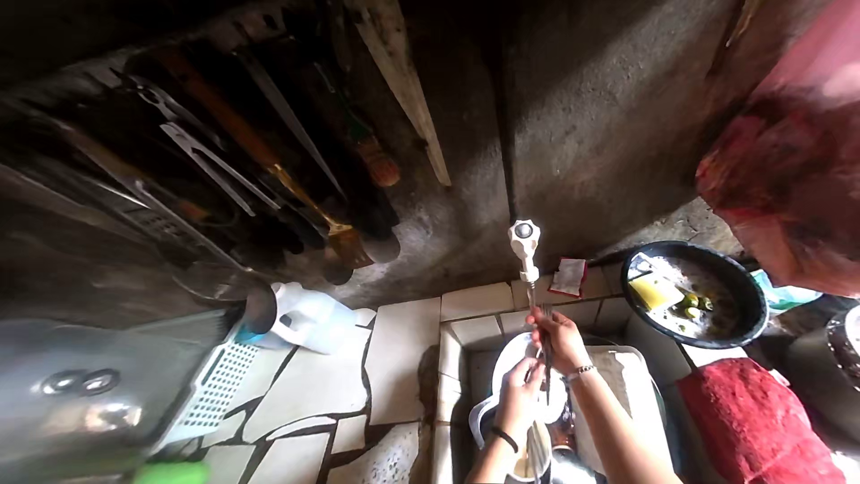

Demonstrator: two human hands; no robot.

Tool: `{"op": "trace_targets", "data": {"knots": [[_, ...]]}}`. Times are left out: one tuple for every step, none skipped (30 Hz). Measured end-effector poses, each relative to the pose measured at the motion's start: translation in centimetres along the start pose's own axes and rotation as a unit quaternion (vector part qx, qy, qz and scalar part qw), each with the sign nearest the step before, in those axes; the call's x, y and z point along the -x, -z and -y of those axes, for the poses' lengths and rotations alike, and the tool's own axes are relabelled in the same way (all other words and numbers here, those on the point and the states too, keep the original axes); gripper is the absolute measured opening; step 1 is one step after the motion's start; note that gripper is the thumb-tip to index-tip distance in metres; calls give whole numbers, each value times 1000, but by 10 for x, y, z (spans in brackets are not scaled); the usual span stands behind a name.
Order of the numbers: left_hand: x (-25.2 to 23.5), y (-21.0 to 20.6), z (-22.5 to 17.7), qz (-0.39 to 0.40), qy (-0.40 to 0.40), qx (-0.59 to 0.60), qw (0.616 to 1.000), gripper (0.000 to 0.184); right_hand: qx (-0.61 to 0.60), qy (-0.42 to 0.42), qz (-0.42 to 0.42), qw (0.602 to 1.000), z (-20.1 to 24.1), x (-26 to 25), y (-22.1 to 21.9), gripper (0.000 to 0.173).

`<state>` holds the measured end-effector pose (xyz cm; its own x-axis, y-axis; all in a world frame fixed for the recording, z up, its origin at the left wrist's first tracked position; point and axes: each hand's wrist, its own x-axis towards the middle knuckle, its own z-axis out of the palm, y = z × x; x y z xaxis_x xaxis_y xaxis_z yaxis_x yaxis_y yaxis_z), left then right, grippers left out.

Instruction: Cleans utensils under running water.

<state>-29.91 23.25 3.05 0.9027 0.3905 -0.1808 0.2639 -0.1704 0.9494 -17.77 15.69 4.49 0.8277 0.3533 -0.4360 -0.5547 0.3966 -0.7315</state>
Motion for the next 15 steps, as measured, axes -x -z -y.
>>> {"op": "trace_targets", "data": {"knots": [[-3,4,1,3,17,-10,1000,24,32,-1,-15,999,3,-4,-1,19],[-8,9,-3,-6,42,-5,999,27,65,-7,-13,998,6,-9,1,20],[-14,14,-7,-27,62,17,998,30,105,-21,5,994,10,-11,3,23],[-24,18,-12,-52,79,42,995,31,134,-39,31,990,13,-13,5,27],[-34,21,-19,-73,86,66,991,30,145,-55,58,986,15,-12,5,31],[-45,23,-27,-85,85,81,989,28,146,-67,89,983,17,-10,6,33],[-55,26,-36,-89,82,91,988,24,139,-74,119,980,19,-7,7,35],[-64,27,-45,-87,82,97,988,22,127,-77,141,979,19,-5,8,34],[-71,26,-55,-83,79,99,989,21,114,-76,151,979,20,-2,8,33],[-76,26,-64,-74,73,95,990,22,109,-75,158,979,22,1,9,28],[-80,24,-70,-62,65,85,992,23,107,-72,166,978,24,2,11,26],[-83,21,-74,-43,60,70,995,24,113,-67,179,975,27,2,14,25],[-86,19,-76,-15,62,56,996,27,123,-62,195,971,29,2,17,26],[-90,18,-76,12,64,41,997,29,132,-58,207,968,31,1,18,26],[-93,15,-75,30,61,33,997,29,138,-54,215,965,32,1,19,25]]}}
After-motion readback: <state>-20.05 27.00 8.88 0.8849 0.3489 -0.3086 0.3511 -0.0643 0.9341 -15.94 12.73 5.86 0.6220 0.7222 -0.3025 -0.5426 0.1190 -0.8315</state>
